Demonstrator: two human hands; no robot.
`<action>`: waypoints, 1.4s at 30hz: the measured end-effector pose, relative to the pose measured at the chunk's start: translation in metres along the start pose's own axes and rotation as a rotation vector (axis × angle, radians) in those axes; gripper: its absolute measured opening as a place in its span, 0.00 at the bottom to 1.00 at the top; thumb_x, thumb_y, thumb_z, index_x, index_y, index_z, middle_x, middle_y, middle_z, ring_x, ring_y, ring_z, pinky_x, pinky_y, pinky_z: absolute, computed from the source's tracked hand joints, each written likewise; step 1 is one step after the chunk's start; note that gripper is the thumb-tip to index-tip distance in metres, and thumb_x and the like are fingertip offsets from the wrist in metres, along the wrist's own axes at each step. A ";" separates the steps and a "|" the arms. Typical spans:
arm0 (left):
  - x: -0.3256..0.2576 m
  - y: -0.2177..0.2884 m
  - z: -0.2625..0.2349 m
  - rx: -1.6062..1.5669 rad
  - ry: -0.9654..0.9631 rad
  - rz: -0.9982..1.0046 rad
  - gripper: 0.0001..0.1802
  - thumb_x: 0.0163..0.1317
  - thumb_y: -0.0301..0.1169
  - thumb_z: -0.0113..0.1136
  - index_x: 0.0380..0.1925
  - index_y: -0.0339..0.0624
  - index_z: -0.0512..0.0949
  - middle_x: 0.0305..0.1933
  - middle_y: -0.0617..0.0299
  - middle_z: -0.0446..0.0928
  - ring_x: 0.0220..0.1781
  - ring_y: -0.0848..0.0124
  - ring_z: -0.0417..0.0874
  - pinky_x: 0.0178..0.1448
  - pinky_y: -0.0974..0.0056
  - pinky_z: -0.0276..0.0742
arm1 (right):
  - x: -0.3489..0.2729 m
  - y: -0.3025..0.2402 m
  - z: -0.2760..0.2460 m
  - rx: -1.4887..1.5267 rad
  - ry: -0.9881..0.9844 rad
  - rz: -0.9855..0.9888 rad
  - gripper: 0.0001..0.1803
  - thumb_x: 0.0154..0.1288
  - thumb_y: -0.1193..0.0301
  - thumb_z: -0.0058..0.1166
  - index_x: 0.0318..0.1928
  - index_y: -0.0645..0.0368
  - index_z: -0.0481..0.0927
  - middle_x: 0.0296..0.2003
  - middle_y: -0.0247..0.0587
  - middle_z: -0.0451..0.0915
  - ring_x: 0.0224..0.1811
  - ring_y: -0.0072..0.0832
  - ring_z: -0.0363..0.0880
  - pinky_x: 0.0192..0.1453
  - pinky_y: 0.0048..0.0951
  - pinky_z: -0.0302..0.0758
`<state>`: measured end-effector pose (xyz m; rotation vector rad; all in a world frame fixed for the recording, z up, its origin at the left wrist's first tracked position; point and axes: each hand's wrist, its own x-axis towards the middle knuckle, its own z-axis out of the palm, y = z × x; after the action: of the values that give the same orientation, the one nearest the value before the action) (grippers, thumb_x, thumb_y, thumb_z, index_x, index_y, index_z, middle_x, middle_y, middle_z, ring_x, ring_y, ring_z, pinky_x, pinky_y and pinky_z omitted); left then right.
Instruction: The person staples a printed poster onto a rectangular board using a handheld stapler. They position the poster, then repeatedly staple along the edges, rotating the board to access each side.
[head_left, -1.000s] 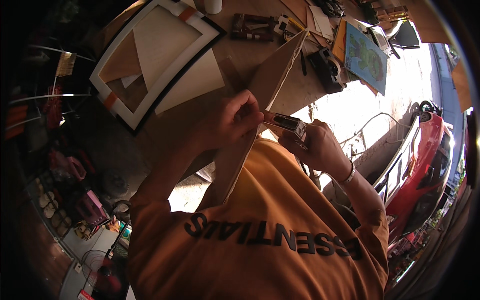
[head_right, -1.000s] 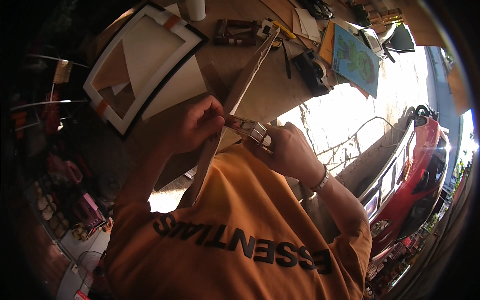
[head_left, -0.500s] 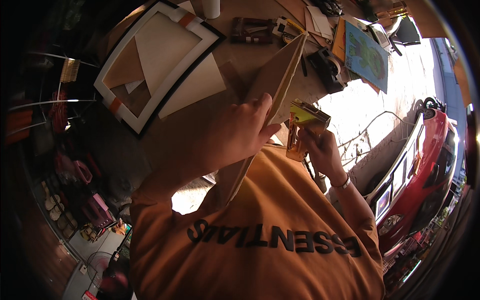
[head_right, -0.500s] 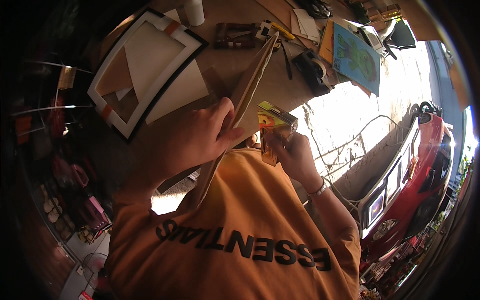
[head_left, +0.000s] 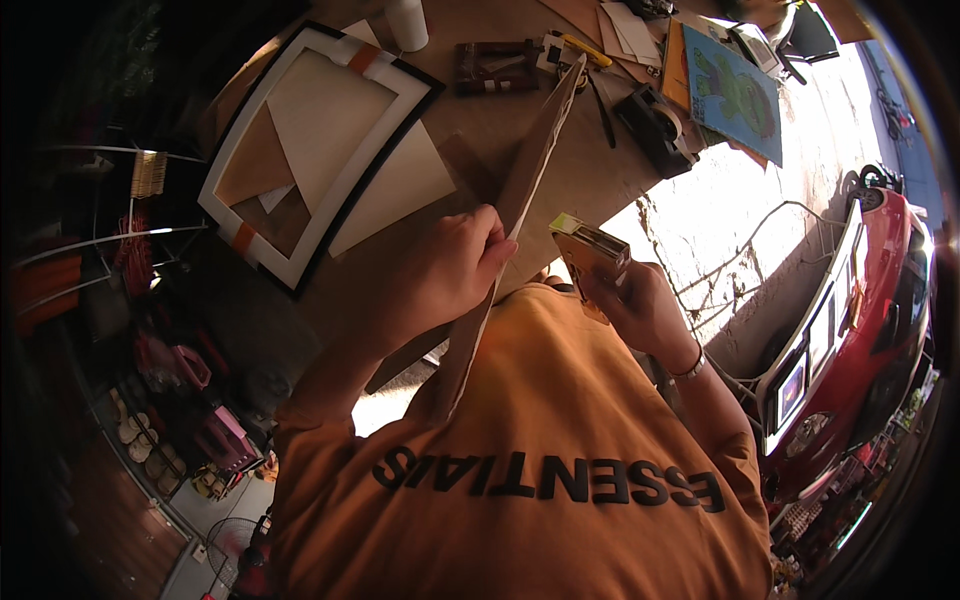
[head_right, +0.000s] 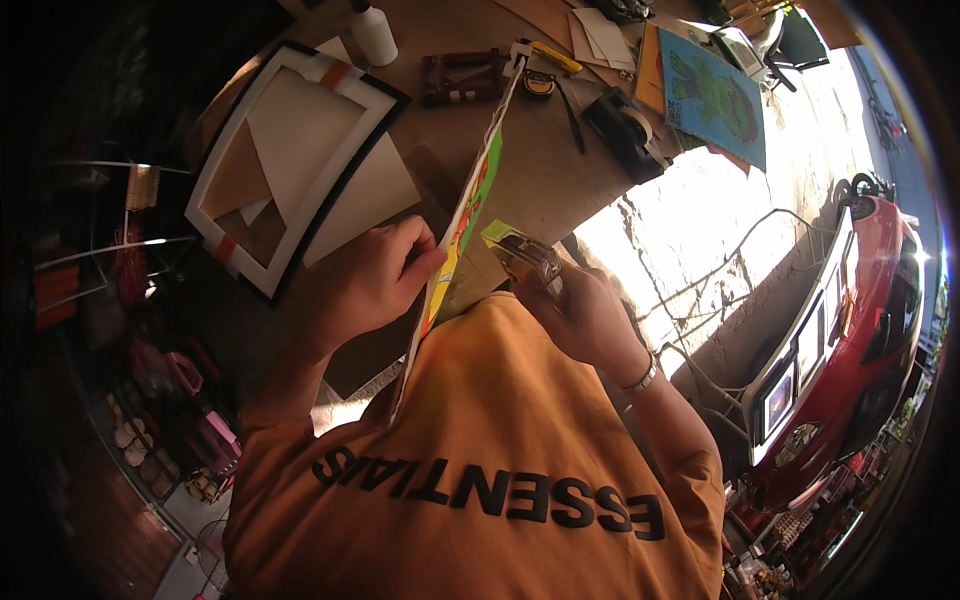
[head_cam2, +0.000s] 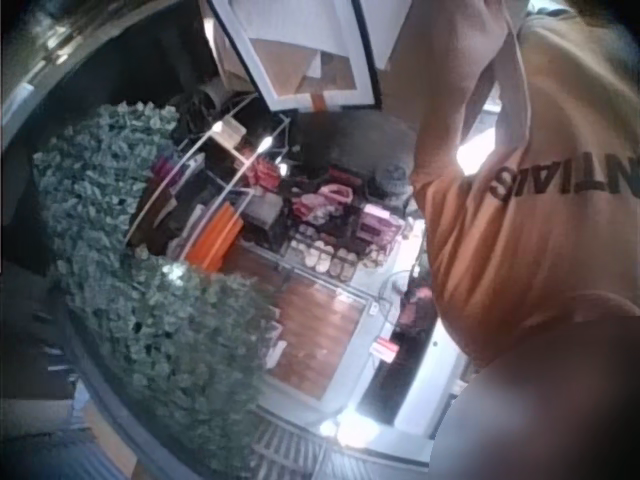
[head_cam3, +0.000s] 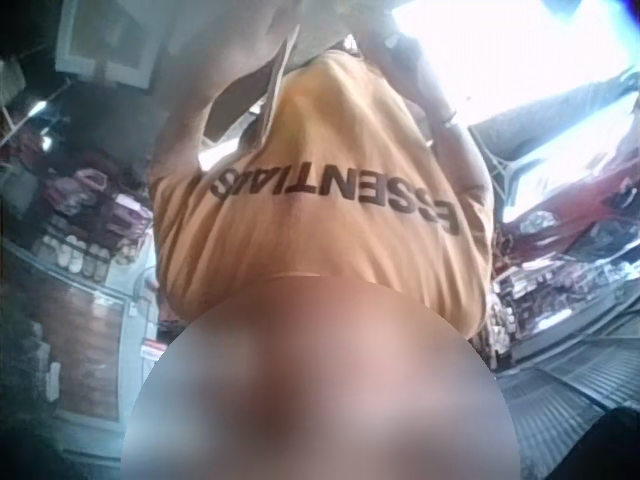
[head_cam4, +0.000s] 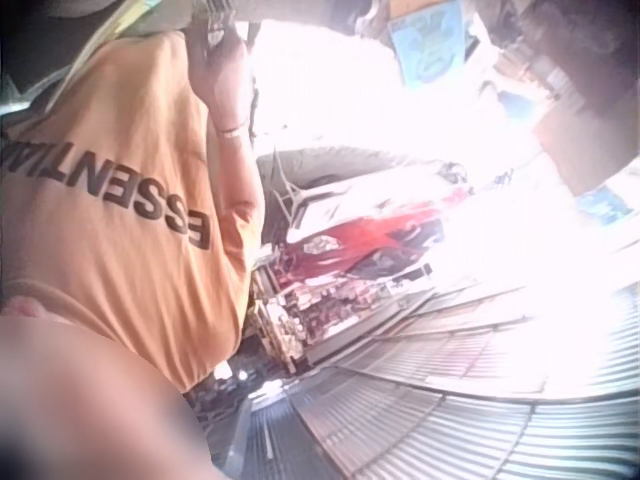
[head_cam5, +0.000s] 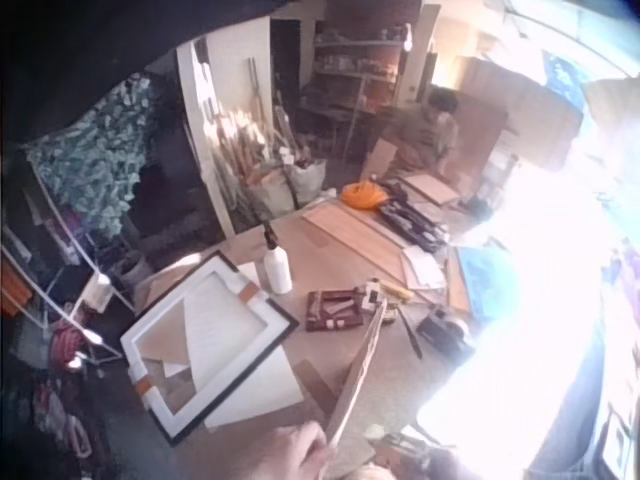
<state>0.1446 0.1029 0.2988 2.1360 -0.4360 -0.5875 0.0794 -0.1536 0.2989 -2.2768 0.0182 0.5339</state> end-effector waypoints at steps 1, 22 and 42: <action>0.001 -0.001 -0.001 0.004 0.002 0.029 0.13 0.73 0.35 0.58 0.35 0.36 0.75 0.27 0.47 0.81 0.31 0.48 0.84 0.34 0.51 0.75 | 0.000 -0.003 -0.003 -0.026 -0.021 -0.023 0.15 0.69 0.61 0.62 0.39 0.64 0.84 0.17 0.47 0.75 0.18 0.36 0.74 0.27 0.38 0.68; 0.037 -0.080 0.041 -0.904 -0.371 0.181 0.09 0.74 0.29 0.56 0.32 0.41 0.71 0.37 0.60 0.85 0.27 0.84 0.78 0.30 0.74 0.76 | 0.011 -0.034 -0.024 -0.389 -0.185 -0.287 0.14 0.64 0.62 0.66 0.33 0.60 0.81 0.17 0.48 0.77 0.21 0.48 0.77 0.31 0.45 0.71; 0.022 -0.084 -0.006 -0.543 -0.229 0.209 0.17 0.78 0.42 0.54 0.36 0.39 0.75 0.30 0.68 0.78 0.35 0.81 0.81 0.39 0.71 0.78 | 0.034 0.043 -0.020 -0.042 -0.089 0.150 0.19 0.73 0.57 0.56 0.49 0.62 0.79 0.25 0.44 0.80 0.29 0.30 0.79 0.38 0.36 0.75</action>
<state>0.1738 0.1440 0.2278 1.4944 -0.5464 -0.7359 0.1103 -0.1925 0.2684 -2.3019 0.1354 0.7201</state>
